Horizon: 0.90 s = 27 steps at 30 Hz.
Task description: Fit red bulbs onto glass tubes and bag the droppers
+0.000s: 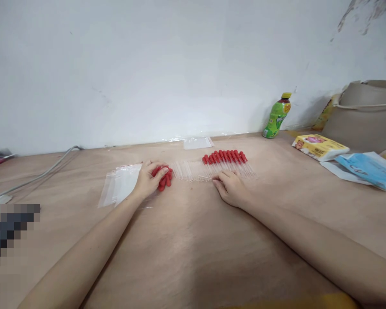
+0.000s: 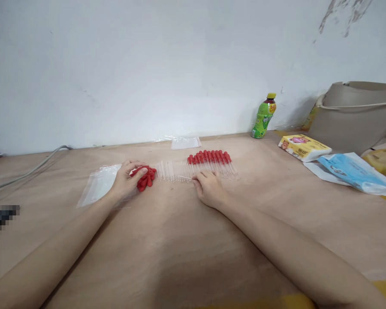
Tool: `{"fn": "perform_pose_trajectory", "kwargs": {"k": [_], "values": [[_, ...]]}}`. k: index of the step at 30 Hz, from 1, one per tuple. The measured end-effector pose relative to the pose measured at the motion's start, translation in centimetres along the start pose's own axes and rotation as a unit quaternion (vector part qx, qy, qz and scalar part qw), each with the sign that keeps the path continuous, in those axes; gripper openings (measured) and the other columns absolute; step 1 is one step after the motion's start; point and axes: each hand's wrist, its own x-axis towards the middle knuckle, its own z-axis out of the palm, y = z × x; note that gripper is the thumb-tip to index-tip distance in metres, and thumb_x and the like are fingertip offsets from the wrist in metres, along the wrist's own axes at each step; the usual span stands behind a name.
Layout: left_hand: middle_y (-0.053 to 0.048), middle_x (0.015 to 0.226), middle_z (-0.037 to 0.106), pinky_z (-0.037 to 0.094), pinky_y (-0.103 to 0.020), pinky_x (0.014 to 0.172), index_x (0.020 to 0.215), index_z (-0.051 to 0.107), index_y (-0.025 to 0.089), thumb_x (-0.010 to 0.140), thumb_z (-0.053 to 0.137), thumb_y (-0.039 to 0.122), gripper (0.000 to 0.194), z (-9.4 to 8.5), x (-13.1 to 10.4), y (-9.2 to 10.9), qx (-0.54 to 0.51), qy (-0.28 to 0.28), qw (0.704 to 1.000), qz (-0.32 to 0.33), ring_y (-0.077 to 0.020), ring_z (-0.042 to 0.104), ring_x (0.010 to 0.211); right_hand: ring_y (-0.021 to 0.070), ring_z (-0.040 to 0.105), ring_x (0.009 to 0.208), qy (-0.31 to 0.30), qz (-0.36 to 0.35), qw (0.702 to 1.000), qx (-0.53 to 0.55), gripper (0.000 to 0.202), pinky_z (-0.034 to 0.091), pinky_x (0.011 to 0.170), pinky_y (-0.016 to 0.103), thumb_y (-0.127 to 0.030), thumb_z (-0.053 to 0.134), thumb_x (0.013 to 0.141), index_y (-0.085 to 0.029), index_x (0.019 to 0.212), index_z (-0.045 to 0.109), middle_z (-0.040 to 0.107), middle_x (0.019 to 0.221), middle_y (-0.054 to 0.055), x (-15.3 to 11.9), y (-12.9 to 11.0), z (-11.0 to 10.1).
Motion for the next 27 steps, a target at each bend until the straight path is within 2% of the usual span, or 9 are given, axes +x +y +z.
{"fn": "perform_pose_trajectory", "kwargs": {"k": [2, 3, 6, 9, 13, 15, 18, 22, 27], "values": [[-0.001, 0.066, 0.06, 0.047, -0.027, 0.053, 0.089, 0.056, 0.016, 0.08, 0.052, 0.033, 0.019, 0.2, 0.0, 0.4, -0.008, 0.036, 0.999, 0.022, -0.0092, 0.054, 0.045, 0.0152, 0.054, 0.081, 0.008, 0.011, 1.0, 0.021, 0.014, 0.031, 0.077, 0.03, -0.019, 0.04, 0.083, -0.016, 0.087, 0.054, 0.061, 0.087, 0.005, 0.1, 0.1, 0.1], [-0.001, 0.068, 0.06, 0.047, -0.027, 0.054, 0.093, 0.054, 0.017, 0.081, 0.05, 0.034, 0.021, 0.4, -0.2, 0.6, -0.02, 0.032, 0.999, 0.028, -0.0098, 0.055, 0.048, 0.0153, 0.054, 0.081, 0.01, 0.016, 0.999, 0.032, 0.014, 0.031, 0.077, 0.03, -0.019, 0.04, 0.084, -0.016, 0.087, 0.053, 0.061, 0.087, 0.006, 0.1, 0.2, 0.2], [-0.006, 0.084, 0.061, 0.048, -0.027, 0.06, 0.098, 0.051, 0.017, 0.082, 0.049, 0.035, 0.024, 1.3, -1.4, 1.3, -0.056, -0.025, 0.998, 0.019, -0.0132, 0.06, 0.065, 0.0154, 0.055, 0.079, 0.007, 0.025, 0.998, 0.054, 0.015, 0.033, 0.078, 0.031, -0.018, 0.038, 0.085, -0.016, 0.089, 0.052, 0.062, 0.085, 0.005, 0.1, 0.3, 0.2], [-0.009, 0.102, 0.058, 0.048, -0.03, 0.075, 0.088, 0.054, 0.016, 0.079, 0.054, 0.033, 0.019, 2.5, -3.2, 1.9, -0.065, -0.088, 0.994, 0.021, -0.017, 0.059, 0.085, 0.0165, 0.055, 0.086, 0.001, 0.016, 0.998, 0.054, 0.02, 0.034, 0.079, 0.031, -0.018, 0.036, 0.086, -0.016, 0.098, 0.052, 0.062, 0.093, 0.007, 0.0, 0.1, 0.2], [-0.008, 0.098, 0.057, 0.05, -0.028, 0.064, 0.071, 0.051, 0.015, 0.075, 0.059, 0.035, 0.021, 3.9, -4.6, 1.8, -0.022, -0.09, 0.996, 0.017, -0.0147, 0.06, 0.075, 0.0159, 0.055, 0.089, -0.014, -0.017, 0.999, 0.044, 0.026, 0.031, 0.081, 0.032, -0.019, 0.034, 0.088, -0.018, 0.105, 0.054, 0.062, 0.099, 0.007, -0.2, -0.7, 0.0], [-0.008, 0.102, 0.057, 0.051, -0.029, 0.065, 0.082, 0.053, 0.017, 0.074, 0.061, 0.035, 0.021, 4.3, -4.7, 1.5, -0.006, -0.088, 0.996, 0.006, -0.0159, 0.061, 0.077, 0.0151, 0.056, 0.086, -0.022, -0.025, 0.998, 0.061, 0.025, 0.03, 0.081, 0.031, -0.022, 0.036, 0.088, -0.019, 0.1, 0.057, 0.063, 0.096, 0.006, -0.4, -1.3, -0.1], [-0.008, 0.106, 0.057, 0.052, -0.034, 0.071, 0.105, 0.052, 0.02, 0.072, 0.063, 0.035, 0.039, 4.4, -4.6, 1.0, 0.003, -0.103, 0.995, -0.018, -0.0188, 0.062, 0.083, 0.0136, 0.056, 0.079, -0.018, -0.017, 0.996, 0.09, 0.024, 0.028, 0.081, 0.03, -0.026, 0.037, 0.088, -0.019, 0.097, 0.058, 0.065, 0.091, 0.004, -0.6, -2.1, -0.2], [-0.008, 0.11, 0.056, 0.053, -0.033, 0.074, 0.09, 0.063, 0.018, 0.075, 0.06, 0.037, 0.024, 4.4, -4.5, 1.0, 0.023, -0.12, 0.992, 0.012, -0.0187, 0.061, 0.087, 0.0118, 0.054, 0.07, -0.029, -0.013, 0.995, 0.091, 0.024, 0.026, 0.08, 0.031, -0.028, 0.038, 0.088, -0.021, 0.096, 0.059, 0.066, 0.088, 0.003, -0.8, -2.7, -0.3], [-0.005, 0.094, 0.062, 0.051, -0.031, 0.075, 0.087, 0.065, 0.02, 0.078, 0.057, 0.033, 0.018, 4.4, -4.5, 1.4, 0.062, -0.109, 0.99, 0.066, -0.0178, 0.06, 0.085, 0.0112, 0.054, 0.068, -0.044, -0.025, 0.996, 0.069, 0.022, 0.022, 0.082, 0.032, -0.027, 0.04, 0.087, -0.021, 0.093, 0.061, 0.065, 0.083, 0.002, -0.7, -3.0, -0.6]]}}
